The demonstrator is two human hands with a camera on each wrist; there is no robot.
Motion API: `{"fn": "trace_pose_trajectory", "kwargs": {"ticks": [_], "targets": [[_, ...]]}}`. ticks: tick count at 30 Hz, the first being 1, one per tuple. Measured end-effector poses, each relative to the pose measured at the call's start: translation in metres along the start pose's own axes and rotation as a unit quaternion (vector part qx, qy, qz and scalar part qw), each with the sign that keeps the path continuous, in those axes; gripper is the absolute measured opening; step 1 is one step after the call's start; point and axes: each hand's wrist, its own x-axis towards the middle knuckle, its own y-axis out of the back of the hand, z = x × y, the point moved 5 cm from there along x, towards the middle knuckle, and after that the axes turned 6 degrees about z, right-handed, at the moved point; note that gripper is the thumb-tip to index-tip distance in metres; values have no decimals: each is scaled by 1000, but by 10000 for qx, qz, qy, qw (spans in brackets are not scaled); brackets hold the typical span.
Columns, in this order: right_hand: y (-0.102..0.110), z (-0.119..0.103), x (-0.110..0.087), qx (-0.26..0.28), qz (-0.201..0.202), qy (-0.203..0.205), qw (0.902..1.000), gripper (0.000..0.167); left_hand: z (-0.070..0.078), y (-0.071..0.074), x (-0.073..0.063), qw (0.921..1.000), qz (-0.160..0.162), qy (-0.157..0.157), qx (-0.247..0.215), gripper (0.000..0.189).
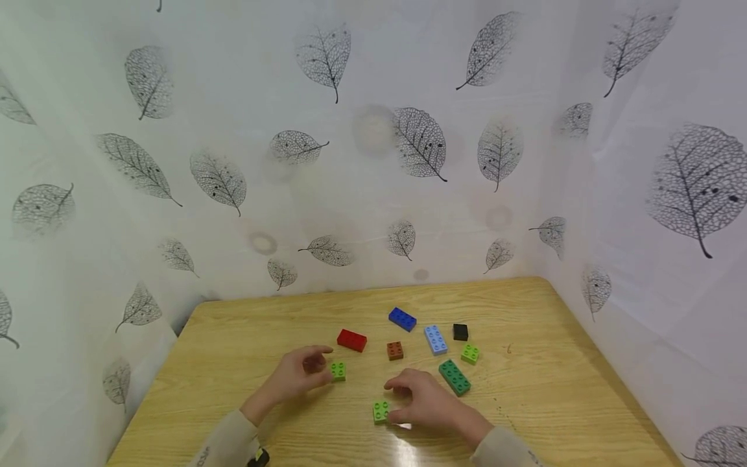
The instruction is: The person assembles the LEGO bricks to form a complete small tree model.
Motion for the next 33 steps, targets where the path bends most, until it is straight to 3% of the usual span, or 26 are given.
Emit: {"fn": "trace_pose_trajectory", "kwargs": {"ticks": [18,27,33], "targets": [[-5,0,3,159,-176,29,9997,39,-4,-11,0,9994,-212,254,138,52],[-8,2,7,159,-55,20,9999,38,0,-13,1,9990,-78,-69,426,40],[-9,4,11,144,11,-20,9999,39,2,-12,1,9987,-74,-110,484,37]]}}
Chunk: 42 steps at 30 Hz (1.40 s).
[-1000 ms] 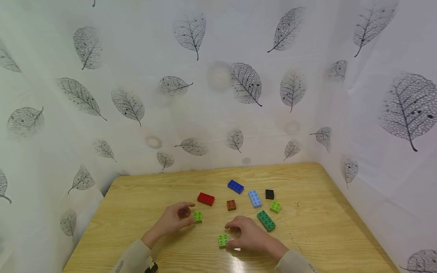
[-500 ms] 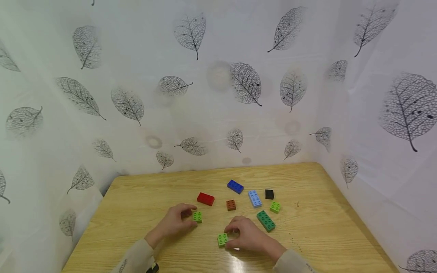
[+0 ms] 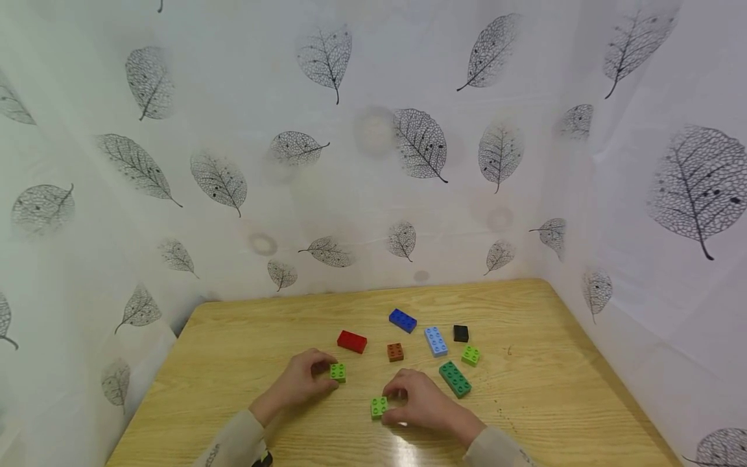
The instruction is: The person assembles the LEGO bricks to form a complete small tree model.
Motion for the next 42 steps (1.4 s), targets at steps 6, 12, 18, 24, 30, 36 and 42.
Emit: {"fn": "trace_pose_trajectory", "kwargs": {"ticks": [6,12,18,24,30,36,42], "targets": [[0,1,2,0,4,-34,10000,37,6,-3,0,9996,-101,-143,-201,37],[0,-1,3,-14,37,-13,10000,37,16,-8,0,9986,-148,-361,-363,35],[-1,0,4,-15,24,-37,10000,37,25,-12,1,9978,-304,-265,-525,33],[-1,0,4,19,-16,-68,10000,38,30,-19,1,9970,-448,-161,-616,33],[0,-2,3,36,9,-25,10000,40,36,-24,0,9959,-517,-304,-681,34],[0,-4,4,41,10,-2,10000,38,42,-28,0,9951,-605,-283,-735,34],[1,-5,4,17,28,32,10000,37,47,-35,-1,9941,-692,-329,-768,31]]}}
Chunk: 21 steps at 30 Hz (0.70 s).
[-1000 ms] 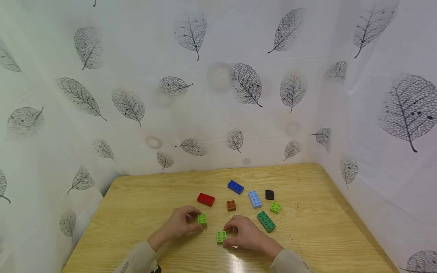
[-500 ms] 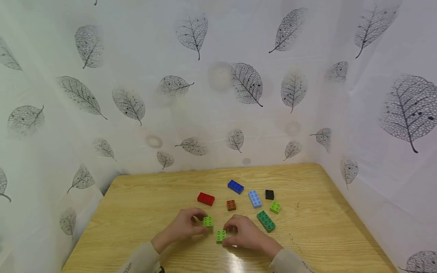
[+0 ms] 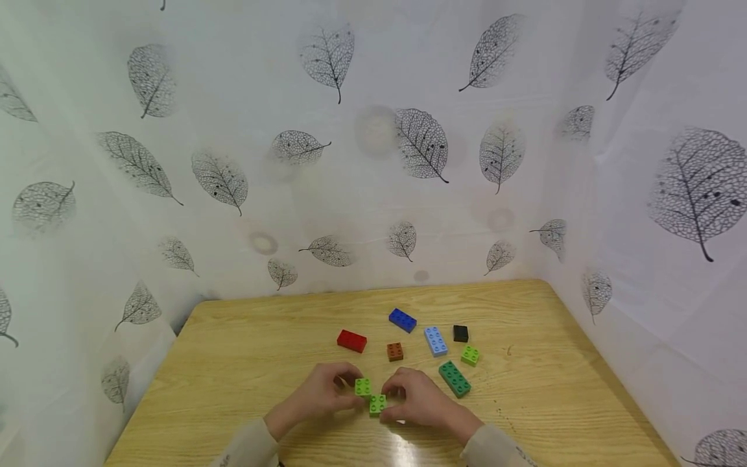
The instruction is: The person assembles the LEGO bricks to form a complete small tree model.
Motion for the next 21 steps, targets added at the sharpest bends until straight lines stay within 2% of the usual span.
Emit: {"fn": "trace_pose_trajectory", "kwargs": {"ticks": [3,11,21], "targets": [[0,0,0,-3,30,29,10000,36,2,-5,-1,9999,-18,-69,-75,30],[-2,0,-1,-33,42,89,9999,36,4,-15,-3,9996,-190,41,-188,30],[-1,1,0,-27,44,40,10000,40,7,-20,-3,9994,-150,-206,-231,30]]}}
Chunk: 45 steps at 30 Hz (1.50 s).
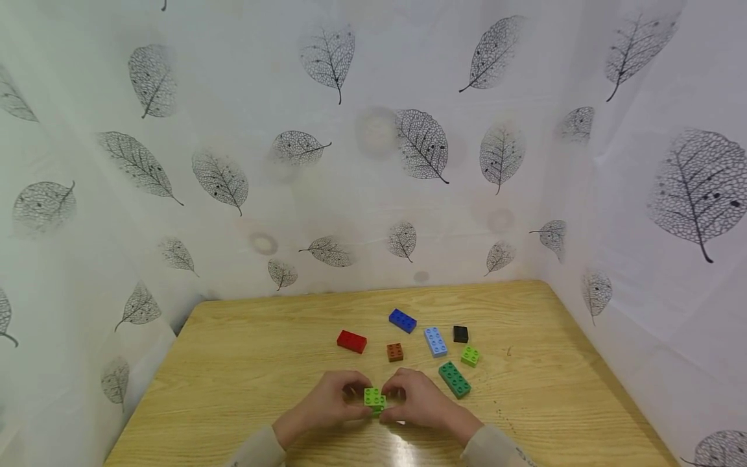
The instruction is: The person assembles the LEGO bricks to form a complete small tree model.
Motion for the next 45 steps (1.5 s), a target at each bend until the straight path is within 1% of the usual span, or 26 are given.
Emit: {"fn": "trace_pose_trajectory", "kwargs": {"ticks": [8,12,20,27,31,35,39,45], "targets": [[0,0,0,-34,14,38,10000,42,3,-3,0,9999,-22,-89,81,30],[0,-1,0,-48,50,122,9999,40,3,-4,1,9999,-38,-120,77,30],[0,0,0,-101,50,135,9998,40,4,-6,3,9999,-91,-101,50,28],[0,1,-1,-109,48,127,9998,44,4,-7,4,9997,-132,-117,187,26],[1,-2,-2,-67,100,247,9996,46,4,-7,5,9994,-137,-101,292,25],[1,-4,-4,10,141,309,9994,43,4,-8,5,9990,-164,-125,395,24],[2,-5,-4,3,127,223,9997,41,5,-8,5,9988,-202,-125,419,21],[1,-5,-1,-94,81,187,9997,31,4,-8,4,9990,-236,59,378,21]]}}
